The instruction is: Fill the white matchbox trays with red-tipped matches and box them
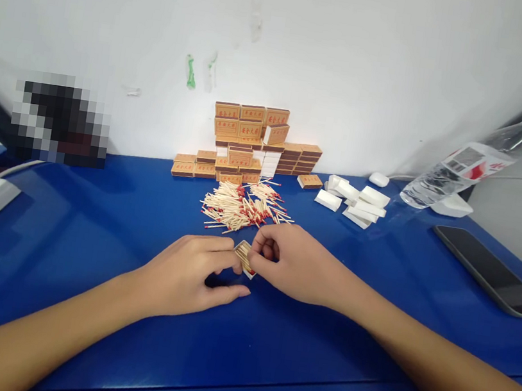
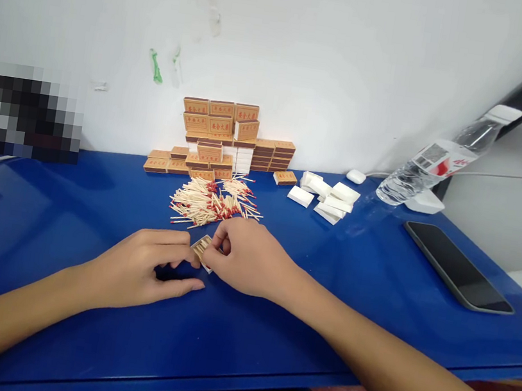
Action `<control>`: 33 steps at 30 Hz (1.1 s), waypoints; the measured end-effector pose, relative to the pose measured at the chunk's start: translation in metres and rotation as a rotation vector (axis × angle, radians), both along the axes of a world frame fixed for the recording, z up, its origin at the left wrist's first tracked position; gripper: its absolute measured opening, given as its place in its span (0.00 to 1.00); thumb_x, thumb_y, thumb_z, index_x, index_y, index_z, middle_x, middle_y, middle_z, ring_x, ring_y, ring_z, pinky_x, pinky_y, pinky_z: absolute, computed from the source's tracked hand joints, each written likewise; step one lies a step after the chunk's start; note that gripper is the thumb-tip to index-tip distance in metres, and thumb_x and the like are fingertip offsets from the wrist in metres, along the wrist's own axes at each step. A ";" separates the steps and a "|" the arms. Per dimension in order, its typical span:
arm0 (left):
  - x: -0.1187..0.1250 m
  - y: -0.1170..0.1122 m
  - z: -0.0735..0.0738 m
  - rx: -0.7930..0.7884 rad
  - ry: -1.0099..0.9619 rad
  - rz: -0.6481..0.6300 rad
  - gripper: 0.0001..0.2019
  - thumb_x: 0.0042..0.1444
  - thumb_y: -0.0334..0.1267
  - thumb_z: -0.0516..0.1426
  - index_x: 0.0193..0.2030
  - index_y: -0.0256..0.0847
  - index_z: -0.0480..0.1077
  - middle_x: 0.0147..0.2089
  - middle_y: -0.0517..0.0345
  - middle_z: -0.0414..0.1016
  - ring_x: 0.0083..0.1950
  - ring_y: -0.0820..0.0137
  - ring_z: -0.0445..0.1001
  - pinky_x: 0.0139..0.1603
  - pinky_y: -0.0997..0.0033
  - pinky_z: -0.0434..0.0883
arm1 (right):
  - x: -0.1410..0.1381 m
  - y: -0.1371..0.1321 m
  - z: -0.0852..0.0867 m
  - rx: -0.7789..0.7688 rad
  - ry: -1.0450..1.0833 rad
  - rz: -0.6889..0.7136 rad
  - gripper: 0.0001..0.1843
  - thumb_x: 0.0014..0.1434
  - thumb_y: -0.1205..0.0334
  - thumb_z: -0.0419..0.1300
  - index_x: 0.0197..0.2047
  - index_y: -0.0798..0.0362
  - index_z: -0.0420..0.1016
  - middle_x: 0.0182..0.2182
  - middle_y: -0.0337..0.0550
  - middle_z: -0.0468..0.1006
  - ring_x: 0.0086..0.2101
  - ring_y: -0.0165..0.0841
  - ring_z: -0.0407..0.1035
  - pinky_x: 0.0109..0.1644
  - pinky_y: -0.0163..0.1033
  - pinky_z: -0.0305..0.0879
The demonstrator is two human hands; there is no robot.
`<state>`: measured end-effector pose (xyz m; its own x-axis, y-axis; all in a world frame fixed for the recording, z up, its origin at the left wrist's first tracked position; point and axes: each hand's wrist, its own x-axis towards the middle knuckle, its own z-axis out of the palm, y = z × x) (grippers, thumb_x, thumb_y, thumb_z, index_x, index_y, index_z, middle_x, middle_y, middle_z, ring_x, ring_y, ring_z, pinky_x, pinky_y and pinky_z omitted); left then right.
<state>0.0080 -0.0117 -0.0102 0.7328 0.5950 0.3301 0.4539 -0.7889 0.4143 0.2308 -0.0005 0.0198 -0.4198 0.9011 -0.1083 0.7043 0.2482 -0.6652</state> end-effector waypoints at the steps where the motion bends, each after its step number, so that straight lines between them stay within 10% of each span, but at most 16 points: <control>1: 0.000 0.000 0.000 0.003 -0.004 -0.004 0.07 0.66 0.41 0.65 0.44 0.40 0.78 0.33 0.63 0.72 0.31 0.74 0.70 0.32 0.73 0.65 | -0.001 -0.001 0.000 0.007 0.001 0.005 0.07 0.57 0.61 0.64 0.28 0.51 0.76 0.23 0.35 0.78 0.25 0.28 0.67 0.28 0.38 0.59; 10: 0.000 0.001 0.005 0.061 0.036 0.139 0.13 0.64 0.48 0.65 0.37 0.39 0.78 0.29 0.62 0.71 0.29 0.72 0.70 0.31 0.71 0.64 | 0.017 0.012 0.005 0.228 -0.177 -0.042 0.18 0.68 0.54 0.60 0.27 0.51 0.73 0.24 0.38 0.76 0.25 0.30 0.64 0.30 0.40 0.53; 17: 0.000 0.001 0.007 0.052 0.095 0.278 0.24 0.58 0.62 0.66 0.45 0.41 0.80 0.32 0.60 0.73 0.30 0.69 0.72 0.32 0.68 0.64 | 0.028 0.012 0.017 -0.027 -0.072 0.285 0.24 0.73 0.50 0.53 0.27 0.51 0.73 0.21 0.34 0.66 0.24 0.29 0.56 0.29 0.39 0.50; 23: -0.001 0.003 0.004 0.053 0.114 0.297 0.22 0.60 0.58 0.66 0.49 0.42 0.79 0.33 0.61 0.73 0.32 0.68 0.73 0.34 0.68 0.66 | 0.064 0.051 0.010 0.299 -0.238 0.011 0.09 0.64 0.61 0.60 0.34 0.52 0.80 0.26 0.39 0.76 0.27 0.31 0.64 0.33 0.40 0.55; 33: 0.000 0.003 0.005 0.043 0.123 0.259 0.14 0.63 0.51 0.65 0.46 0.44 0.79 0.35 0.61 0.72 0.32 0.70 0.72 0.34 0.69 0.65 | 0.074 0.068 -0.004 0.341 -0.270 0.075 0.11 0.64 0.54 0.63 0.40 0.53 0.82 0.34 0.44 0.79 0.33 0.34 0.69 0.37 0.40 0.59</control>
